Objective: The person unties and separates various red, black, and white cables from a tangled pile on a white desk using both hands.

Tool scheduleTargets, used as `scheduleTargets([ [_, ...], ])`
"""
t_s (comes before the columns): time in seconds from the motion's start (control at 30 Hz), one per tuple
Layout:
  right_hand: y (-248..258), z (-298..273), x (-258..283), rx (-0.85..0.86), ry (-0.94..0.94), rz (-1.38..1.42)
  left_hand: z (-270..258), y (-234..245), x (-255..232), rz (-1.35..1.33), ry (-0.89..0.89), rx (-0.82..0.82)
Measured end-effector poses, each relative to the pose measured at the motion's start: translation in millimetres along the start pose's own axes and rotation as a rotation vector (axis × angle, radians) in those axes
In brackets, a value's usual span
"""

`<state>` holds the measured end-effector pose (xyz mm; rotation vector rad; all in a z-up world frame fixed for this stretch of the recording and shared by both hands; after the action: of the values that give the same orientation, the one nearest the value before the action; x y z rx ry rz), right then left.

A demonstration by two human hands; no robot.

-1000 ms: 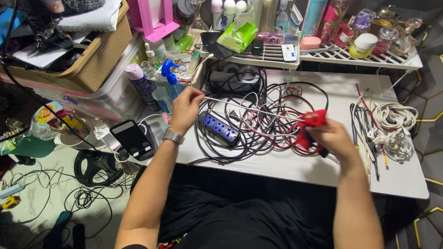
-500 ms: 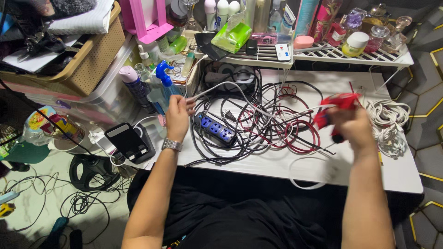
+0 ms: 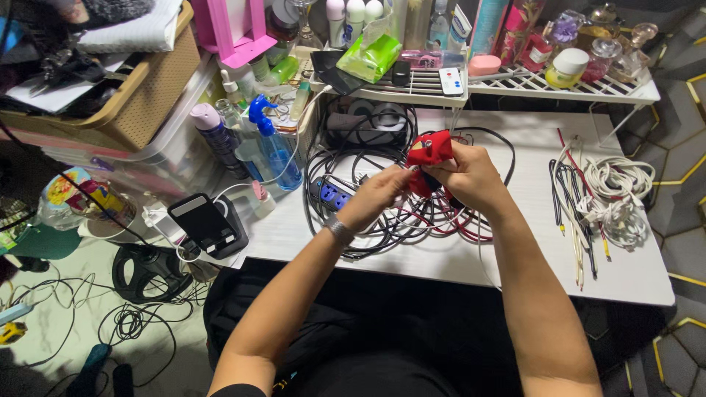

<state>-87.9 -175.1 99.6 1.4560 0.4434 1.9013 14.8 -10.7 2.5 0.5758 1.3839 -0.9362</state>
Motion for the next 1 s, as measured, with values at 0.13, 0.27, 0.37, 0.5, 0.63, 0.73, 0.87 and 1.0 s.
scheduleTargets([
  [0.13, 1.1, -14.6, -13.6, 0.108, -0.014, 0.094, 1.5, 44.1, -20.3, -0.269, 0.063, -0.151],
  [0.27, 17.2, -43.5, -62.6, 0.155, -0.377, 0.210, -12.6, 105.6, -50.9, -0.456, -0.020, -0.408],
  [0.37, 34.2, -57.7, -104.7, 0.137, -0.341, 0.268, -28.0, 140.0, -58.5, -0.604, -0.080, -0.519],
  [0.5, 63.0, -78.5, -136.1, 0.080, -0.426, 0.255, -36.3, 177.8, -49.0, -0.789, -0.136, -0.548],
  [0.63, 85.9, -88.5, -157.4, -0.057, -0.578, 0.304, -35.5, 194.4, -28.5, -0.851, -0.221, -0.520],
  [0.73, 86.5, -78.2, -180.5, -0.139, -0.499, 0.317, -32.3, 188.5, -7.3, -0.440, -0.210, -0.840],
  [0.87, 79.0, -63.9, -192.8, -0.229, -0.489, 0.257, -29.5, 157.9, 1.0, 0.718, -0.315, -0.816],
  [1.0, 82.1, -54.3, -176.5, -0.767, -0.246, 0.332, -20.7, 117.0, -12.9, 0.043, 0.068, -0.431],
])
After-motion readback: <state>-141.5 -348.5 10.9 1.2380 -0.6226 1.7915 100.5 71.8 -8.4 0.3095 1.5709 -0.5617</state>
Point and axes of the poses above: each hand's wrist, its own z-axis towards the middle knuckle, its own y-axis out of the back of the hand, x = y × z, the point moved 2 cm from there along z, towards the middle knuckle, and after that the axes turned 9 degrees about -z, right-handed, at the moved point
